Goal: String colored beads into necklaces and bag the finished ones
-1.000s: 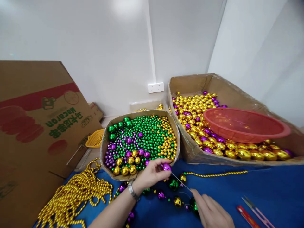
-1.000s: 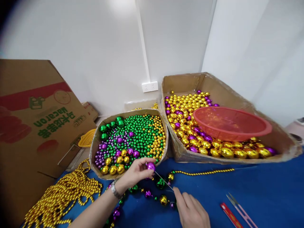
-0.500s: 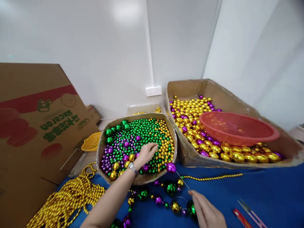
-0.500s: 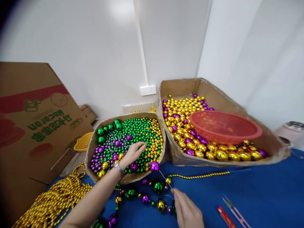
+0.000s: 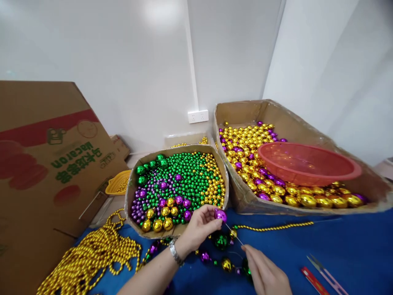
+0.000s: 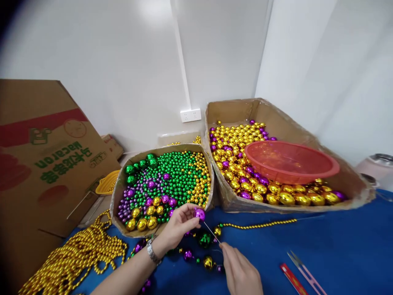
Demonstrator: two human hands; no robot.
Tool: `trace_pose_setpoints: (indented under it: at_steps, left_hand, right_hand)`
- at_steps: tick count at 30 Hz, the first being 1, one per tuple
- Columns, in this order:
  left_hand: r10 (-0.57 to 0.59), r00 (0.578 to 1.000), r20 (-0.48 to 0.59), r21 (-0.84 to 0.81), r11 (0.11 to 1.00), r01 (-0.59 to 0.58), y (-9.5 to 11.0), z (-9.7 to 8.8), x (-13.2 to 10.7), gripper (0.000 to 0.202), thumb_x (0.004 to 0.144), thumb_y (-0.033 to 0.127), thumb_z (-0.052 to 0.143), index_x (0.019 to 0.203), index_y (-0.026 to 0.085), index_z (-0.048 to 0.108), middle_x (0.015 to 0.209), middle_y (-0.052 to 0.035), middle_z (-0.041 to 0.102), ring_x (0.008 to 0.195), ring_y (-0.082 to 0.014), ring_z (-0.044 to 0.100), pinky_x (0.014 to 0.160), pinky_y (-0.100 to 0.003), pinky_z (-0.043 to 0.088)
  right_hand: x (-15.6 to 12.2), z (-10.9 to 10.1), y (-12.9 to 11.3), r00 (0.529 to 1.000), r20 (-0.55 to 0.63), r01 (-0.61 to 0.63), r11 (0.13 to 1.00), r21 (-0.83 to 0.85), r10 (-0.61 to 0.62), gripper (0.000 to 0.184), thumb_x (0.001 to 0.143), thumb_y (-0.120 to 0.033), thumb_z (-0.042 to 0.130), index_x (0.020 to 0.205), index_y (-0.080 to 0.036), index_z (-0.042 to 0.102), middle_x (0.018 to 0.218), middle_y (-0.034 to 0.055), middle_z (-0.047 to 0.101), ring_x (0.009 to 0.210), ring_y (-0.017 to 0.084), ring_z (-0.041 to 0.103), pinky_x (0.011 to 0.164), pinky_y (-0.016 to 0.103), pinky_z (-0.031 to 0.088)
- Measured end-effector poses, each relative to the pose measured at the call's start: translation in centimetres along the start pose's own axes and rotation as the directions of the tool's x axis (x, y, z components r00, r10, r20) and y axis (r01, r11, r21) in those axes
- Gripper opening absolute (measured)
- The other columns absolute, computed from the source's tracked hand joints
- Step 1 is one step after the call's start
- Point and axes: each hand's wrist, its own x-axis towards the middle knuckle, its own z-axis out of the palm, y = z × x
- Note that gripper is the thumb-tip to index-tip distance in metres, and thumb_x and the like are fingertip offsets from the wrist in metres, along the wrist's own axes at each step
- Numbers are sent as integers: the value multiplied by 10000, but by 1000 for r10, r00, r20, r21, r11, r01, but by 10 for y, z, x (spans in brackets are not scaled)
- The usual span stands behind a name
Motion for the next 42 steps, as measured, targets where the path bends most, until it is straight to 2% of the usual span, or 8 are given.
trace_pose_setpoints:
  at_steps: [9, 14, 17, 23, 30, 34, 37, 42]
  left_hand:
    - [38, 991, 131, 257, 964, -71, 2, -4, -6, 335, 798, 348, 662, 1065, 153, 604, 976, -79, 661, 874, -176, 605, 770, -284, 490]
    - [240, 971, 8, 958, 278, -76, 22, -52, 38, 226, 894, 262, 504, 1067, 163, 609, 1049, -92, 629, 1000, -215, 552, 894, -344, 434]
    - [243, 969, -43, 992, 127, 12, 25, -74, 68, 190, 847, 85, 474, 920, 138, 642, 973, -130, 618, 1025, -267, 516, 916, -412, 403]
    - [254, 963, -94, 976, 213, 39, 16, -79, 87, 229, 779, -6, 469, 842, 137, 637, 919, -134, 608, 1052, -288, 487, 917, -445, 378]
    - [209, 971, -117, 824, 566, -22, 17, -53, 59, 256, 914, 266, 431, 1066, 142, 596, 916, -94, 640, 826, -187, 615, 733, -311, 488]
    - [8, 996, -84, 175, 984, 6, 12, -28, 30, 293, 889, 367, 520, 1059, 137, 587, 856, -78, 641, 754, -153, 637, 648, -251, 497]
    - [-120, 993, 19, -309, 944, 119, 6, -15, 17, 270, 794, 324, 676, 979, 137, 616, 872, -69, 641, 737, -132, 628, 631, -223, 489]
    - [-141, 989, 30, -388, 911, 142, 2, -8, 11, 252, 779, 287, 705, 962, 130, 630, 882, -75, 655, 738, -124, 628, 639, -220, 495]
  right_hand:
    - [5, -1, -1, 999, -13, 52, 997, -50, -53, 298, 991, -232, 291, 1021, -137, 572, 820, 72, 727, 693, 162, 708, 638, 226, 552]
    - [7, -6, 4, 996, -65, 58, 987, -150, -68, 341, 999, -265, 272, 941, -130, 580, 752, 93, 717, 622, 173, 700, 583, 233, 541]
    - [6, -6, 5, 995, -71, 56, 987, -154, -67, 351, 999, -269, 273, 930, -129, 587, 737, 92, 714, 609, 173, 696, 569, 230, 537]
    - [3, -4, 3, 996, -75, 36, 995, -97, -44, 335, 989, -280, 304, 937, -151, 609, 774, 81, 720, 649, 176, 702, 603, 231, 545]
    - [0, -5, 0, 998, -57, -26, 1000, -6, 26, 302, 982, -271, 340, 954, -150, 615, 791, 71, 719, 664, 165, 699, 611, 226, 545]
    - [1, -5, -2, 997, -63, -32, 999, 8, 33, 302, 974, -272, 356, 969, -152, 633, 832, 77, 723, 712, 176, 704, 650, 241, 556]
    - [0, -6, -3, 999, -34, -37, 999, 0, 36, 295, 968, -263, 369, 987, -151, 642, 852, 79, 725, 725, 181, 704, 661, 253, 562]
    - [-5, -6, -1, 1000, -13, -29, 999, -19, 29, 284, 961, -235, 373, 1009, -162, 644, 862, 76, 726, 736, 186, 705, 661, 259, 563]
